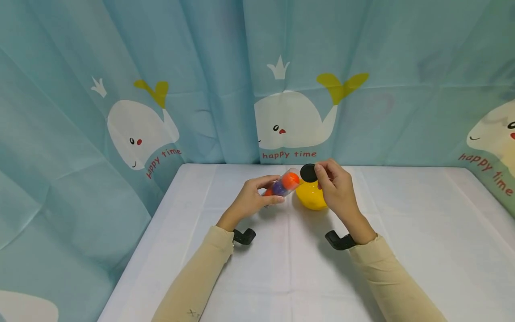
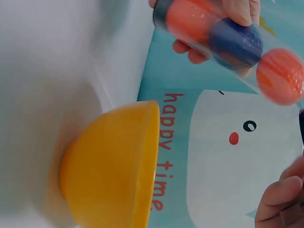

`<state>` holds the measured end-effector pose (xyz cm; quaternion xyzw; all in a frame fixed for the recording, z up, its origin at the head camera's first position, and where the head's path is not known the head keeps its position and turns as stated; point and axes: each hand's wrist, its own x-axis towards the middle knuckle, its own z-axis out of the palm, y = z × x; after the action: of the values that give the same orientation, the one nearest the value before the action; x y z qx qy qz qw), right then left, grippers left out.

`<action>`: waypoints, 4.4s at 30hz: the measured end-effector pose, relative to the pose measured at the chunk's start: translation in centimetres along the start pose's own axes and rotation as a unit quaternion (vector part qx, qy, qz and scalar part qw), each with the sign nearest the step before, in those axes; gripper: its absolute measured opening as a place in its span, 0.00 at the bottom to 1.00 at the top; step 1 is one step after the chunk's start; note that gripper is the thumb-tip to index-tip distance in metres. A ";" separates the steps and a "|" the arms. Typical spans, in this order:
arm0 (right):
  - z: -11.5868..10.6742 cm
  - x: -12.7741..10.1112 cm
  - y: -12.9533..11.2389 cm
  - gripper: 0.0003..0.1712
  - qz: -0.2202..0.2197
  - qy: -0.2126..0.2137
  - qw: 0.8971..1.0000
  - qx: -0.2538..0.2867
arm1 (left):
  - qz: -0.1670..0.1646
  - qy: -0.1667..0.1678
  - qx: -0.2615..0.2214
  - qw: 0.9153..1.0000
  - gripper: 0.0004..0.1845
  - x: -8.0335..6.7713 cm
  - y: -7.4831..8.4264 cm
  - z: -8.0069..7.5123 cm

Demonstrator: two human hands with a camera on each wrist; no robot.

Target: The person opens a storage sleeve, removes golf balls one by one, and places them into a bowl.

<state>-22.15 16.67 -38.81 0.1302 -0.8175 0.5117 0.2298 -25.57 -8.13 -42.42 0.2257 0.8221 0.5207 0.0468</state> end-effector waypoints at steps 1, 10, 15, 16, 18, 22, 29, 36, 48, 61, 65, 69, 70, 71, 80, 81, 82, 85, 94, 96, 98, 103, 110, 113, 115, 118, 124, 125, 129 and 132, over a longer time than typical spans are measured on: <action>0.0 0.0 0.1 0.14 0.005 0.001 1.000 -0.004 | -0.001 0.005 -0.003 1.000 0.31 0.0 0.0 -0.2; 0.7 -0.1 0.8 0.19 0.043 -0.011 0.999 -0.001 | -0.020 0.040 -0.017 0.999 0.30 0.0 0.0 -2.1; 1.0 -0.2 0.9 0.19 0.058 -0.029 0.998 0.011 | -0.025 0.050 -0.011 0.998 0.30 0.0 0.0 -2.7; 1.1 -0.2 1.0 0.19 0.064 -0.035 0.997 0.014 | -0.025 0.051 -0.008 0.998 0.30 0.0 0.0 -2.9; 1.2 -0.3 1.1 0.19 0.077 -0.049 0.996 0.018 | -0.025 0.054 -0.006 0.998 0.31 0.0 -0.1 -3.1; 1.7 -0.4 1.1 0.19 0.104 -0.082 0.991 0.022 | -0.022 0.060 -0.005 0.998 0.32 0.0 -0.3 -3.5; 2.7 -0.6 1.2 0.13 0.127 -0.137 0.982 0.039 | -0.015 0.071 0.005 0.997 0.32 -0.1 -0.3 -4.3; 3.9 -1.3 1.0 0.11 0.132 -0.176 0.975 0.042 | -0.009 0.077 0.000 0.997 0.33 -0.2 -0.2 -4.7; 5.5 -2.6 0.5 0.09 0.145 -0.245 0.958 -0.032 | -0.017 0.075 -0.008 0.997 0.33 -0.1 -0.2 -4.9; 6.4 -3.4 1.0 0.08 0.170 -0.255 0.945 -0.112 | -0.024 0.070 0.009 0.997 0.34 -0.1 -0.3 -4.7; 6.4 -3.5 1.0 0.09 0.181 -0.254 0.942 -0.123 | -0.032 0.066 0.006 0.997 0.34 -0.1 -0.2 -4.6; 6.4 -3.5 0.9 0.09 0.174 -0.256 0.938 -0.157 | -0.030 0.067 0.007 0.997 0.34 -0.2 -0.2 -4.5; 6.4 -3.5 0.9 0.09 0.170 -0.257 0.936 -0.169 | -0.029 0.067 0.008 0.997 0.33 -0.2 -0.3 -4.5; 6.4 -3.5 0.9 0.09 0.165 -0.259 0.934 -0.181 | -0.026 0.067 0.010 0.997 0.33 -0.2 -0.3 -4.5; 6.1 -3.3 0.5 0.14 0.149 -0.276 0.926 -0.209 | -0.007 0.064 0.021 0.998 0.30 -0.1 -0.4 -4.2; 6.0 -3.2 0.5 0.14 0.148 -0.278 0.926 -0.207 | -0.007 0.064 0.022 0.998 0.30 -0.1 -0.4 -4.2; 5.9 -3.1 0.4 0.15 0.145 -0.280 0.927 -0.204 | -0.006 0.064 0.023 0.998 0.29 -0.1 -0.4 -4.2; 5.3 -2.6 0.2 0.17 0.129 -0.275 0.933 -0.194 | -0.004 0.067 0.027 0.997 0.29 -0.1 -0.4 -4.1; 2.7 -0.9 0.5 0.14 0.111 -0.221 0.960 -0.132 | 0.008 0.082 0.055 0.995 0.28 0.1 -0.2 -3.3; 2.1 -0.6 0.5 0.13 0.107 -0.207 0.965 -0.120 | 0.009 0.087 0.064 0.994 0.28 0.1 -0.2 -3.2; 1.6 -0.4 0.5 0.12 0.101 -0.193 0.969 -0.112 | 0.011 0.088 0.067 0.994 0.28 0.1 -0.1 -3.0; 0.5 0.0 0.4 0.14 0.114 -0.179 0.971 -0.114 | 0.037 0.088 0.066 0.993 0.27 0.2 -0.2 -2.8; -0.6 0.5 0.6 0.13 0.125 -0.170 0.970 -0.118 | 0.066 0.096 0.062 0.991 0.28 0.4 -0.3 -2.6; -1.0 0.7 0.7 0.14 0.127 -0.167 0.970 -0.120 | 0.071 0.097 0.058 0.991 0.28 0.4 -0.3 -2.5; -1.2 0.7 0.7 0.14 0.128 -0.166 0.970 -0.121 | 0.070 0.098 0.058 0.991 0.28 0.4 -0.3 -2.4; -1.4 0.8 0.8 0.15 0.128 -0.165 0.970 -0.123 | 0.065 0.099 0.062 0.991 0.28 0.4 -0.3 -2.3; -2.0 1.1 1.2 0.15 0.127 -0.165 0.970 -0.127 | 0.060 0.103 0.066 0.991 0.28 0.5 -0.2 -2.1; -2.1 1.1 1.2 0.16 0.126 -0.165 0.970 -0.126 | 0.060 0.105 0.067 0.990 0.28 0.5 -0.2 -2.0; -2.6 1.4 1.5 0.16 0.122 -0.169 0.972 -0.110 | 0.058 0.109 0.077 0.989 0.28 0.4 0.0 -1.8; -2.9 1.6 1.8 0.17 0.116 -0.173 0.974 -0.085 | 0.058 0.109 0.091 0.988 0.28 0.4 0.1 -1.6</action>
<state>-23.62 20.09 -38.36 0.1006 -0.8949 0.4335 0.0345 -26.41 -9.28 -41.52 0.2178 0.8520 0.4667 -0.0940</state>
